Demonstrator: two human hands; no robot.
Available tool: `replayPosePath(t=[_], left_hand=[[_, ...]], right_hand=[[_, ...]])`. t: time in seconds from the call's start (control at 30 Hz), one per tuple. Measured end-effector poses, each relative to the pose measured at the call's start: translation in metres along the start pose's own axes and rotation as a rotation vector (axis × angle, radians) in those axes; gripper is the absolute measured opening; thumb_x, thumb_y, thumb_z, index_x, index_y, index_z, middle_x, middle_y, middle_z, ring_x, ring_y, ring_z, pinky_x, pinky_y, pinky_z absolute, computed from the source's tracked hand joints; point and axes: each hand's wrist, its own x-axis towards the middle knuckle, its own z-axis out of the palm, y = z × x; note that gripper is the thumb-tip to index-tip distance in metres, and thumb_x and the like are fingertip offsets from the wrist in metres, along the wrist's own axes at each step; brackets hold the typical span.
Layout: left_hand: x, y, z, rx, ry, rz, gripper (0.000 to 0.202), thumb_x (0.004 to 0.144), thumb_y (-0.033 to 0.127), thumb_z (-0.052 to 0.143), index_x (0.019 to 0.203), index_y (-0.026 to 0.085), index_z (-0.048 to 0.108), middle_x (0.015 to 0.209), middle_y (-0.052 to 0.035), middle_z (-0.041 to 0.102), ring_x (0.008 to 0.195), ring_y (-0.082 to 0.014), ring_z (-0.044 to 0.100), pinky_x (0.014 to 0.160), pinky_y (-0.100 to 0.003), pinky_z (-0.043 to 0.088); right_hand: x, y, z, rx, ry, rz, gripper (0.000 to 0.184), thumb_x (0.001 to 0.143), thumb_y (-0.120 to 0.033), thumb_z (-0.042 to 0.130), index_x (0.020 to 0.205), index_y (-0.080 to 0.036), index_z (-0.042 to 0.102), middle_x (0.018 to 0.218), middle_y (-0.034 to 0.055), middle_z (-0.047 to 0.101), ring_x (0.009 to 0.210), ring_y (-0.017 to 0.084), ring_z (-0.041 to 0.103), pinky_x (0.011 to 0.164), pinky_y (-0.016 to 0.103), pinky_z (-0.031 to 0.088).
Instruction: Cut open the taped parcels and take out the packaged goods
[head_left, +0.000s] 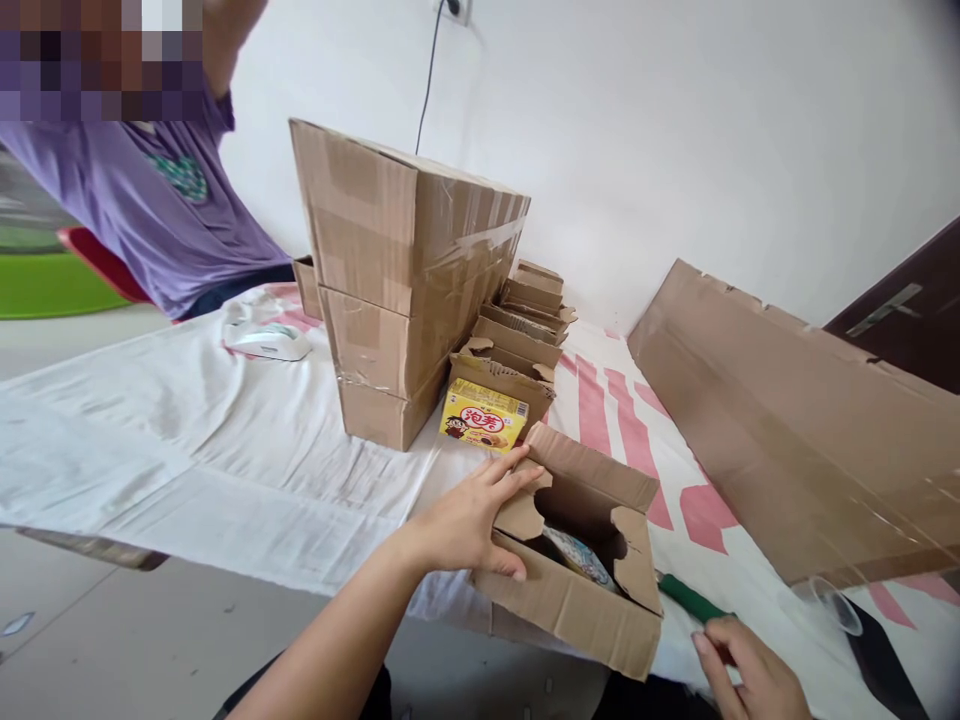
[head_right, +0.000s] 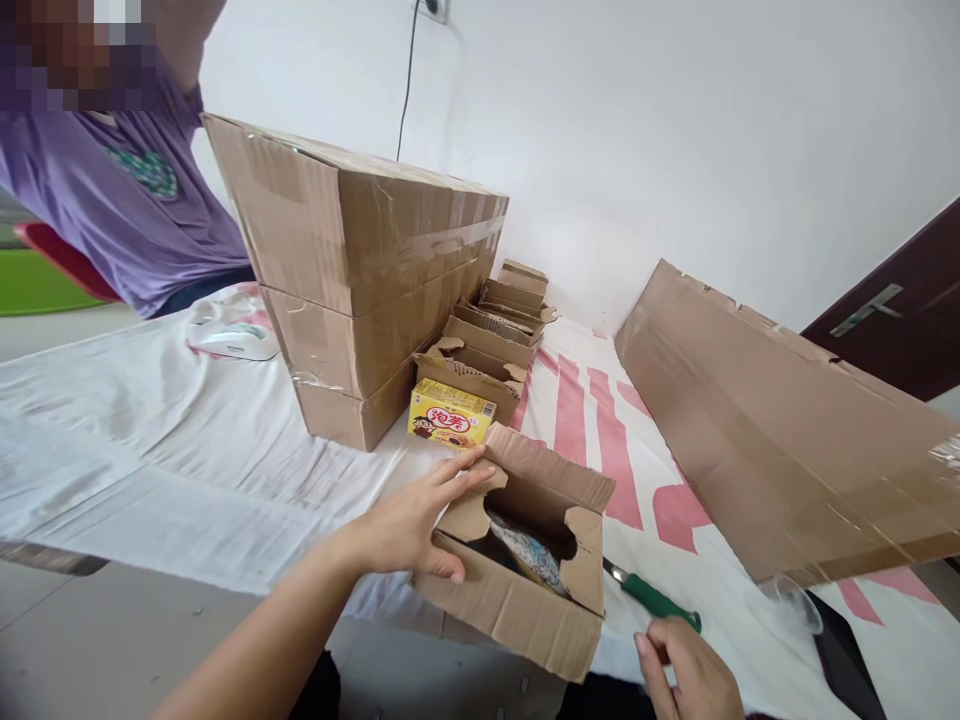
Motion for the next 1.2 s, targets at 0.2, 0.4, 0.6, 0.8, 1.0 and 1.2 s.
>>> replayPosePath(t=[0.2,0.4,0.6,0.8,1.0,1.2], left_hand=[[0.003,-0.007,0.004,-0.048,0.016,0.019,0.111,0.059,0.061,0.082,0.150,0.025,0.030,0.161,-0.0190,0.018,0.147,-0.0395,0.022,0.114,-0.059,0.029],[0.003,-0.010,0.006,-0.040,0.051,0.036,0.113,0.060,0.062,0.081,0.152,0.025,0.025,0.160,-0.0182,0.022,0.147,-0.0376,0.023,0.115,-0.058,0.027],[0.004,-0.009,0.007,-0.005,0.076,0.042,0.112,0.061,0.065,0.079,0.150,0.021,0.028,0.158,-0.0196,0.027,0.146,-0.0368,0.025,0.117,-0.057,0.025],[0.005,-0.009,0.008,-0.009,0.080,0.038,0.112,0.060,0.065,0.080,0.150,0.021,0.029,0.158,-0.0196,0.027,0.148,-0.0373,0.020,0.118,-0.060,0.021],[0.004,-0.009,0.010,-0.086,0.063,0.014,0.117,0.057,0.063,0.082,0.152,0.025,0.025,0.160,-0.0188,0.022,0.146,-0.0385,0.024,0.115,-0.059,0.028],[0.003,-0.007,0.006,-0.078,0.068,0.027,0.114,0.057,0.061,0.083,0.151,0.028,0.027,0.159,-0.0183,0.023,0.144,-0.0400,0.027,0.113,-0.060,0.031]], right_hand=[[0.043,-0.041,-0.004,-0.056,0.102,-0.366,0.036,0.092,-0.032,0.053,0.126,-0.019,0.057,0.122,0.0114,0.066,0.116,0.026,0.058,0.093,0.038,0.051],[0.072,-0.055,0.005,-0.127,-0.065,-0.486,0.045,0.092,-0.044,0.055,0.132,-0.023,0.057,0.138,0.0064,0.059,0.137,0.032,0.039,0.101,0.046,0.044],[0.071,-0.051,0.005,-0.132,0.100,-0.355,0.027,0.088,-0.025,0.062,0.115,-0.024,0.064,0.131,0.0086,0.060,0.127,0.031,0.048,0.098,0.048,0.043],[0.062,-0.036,0.000,-0.180,0.254,-0.142,0.006,0.086,-0.030,0.063,0.085,-0.024,0.063,0.114,0.0099,0.066,0.118,0.035,0.054,0.098,0.056,0.040],[0.055,-0.025,0.008,0.041,-0.005,0.027,0.018,0.096,-0.035,0.047,0.102,-0.024,0.061,0.094,0.0048,0.072,0.087,0.021,0.069,0.075,0.035,0.056],[0.053,-0.037,0.012,0.135,-0.140,0.087,0.049,0.094,-0.044,0.051,0.138,-0.022,0.044,0.118,0.0107,0.066,0.106,0.024,0.067,0.083,0.034,0.059]])
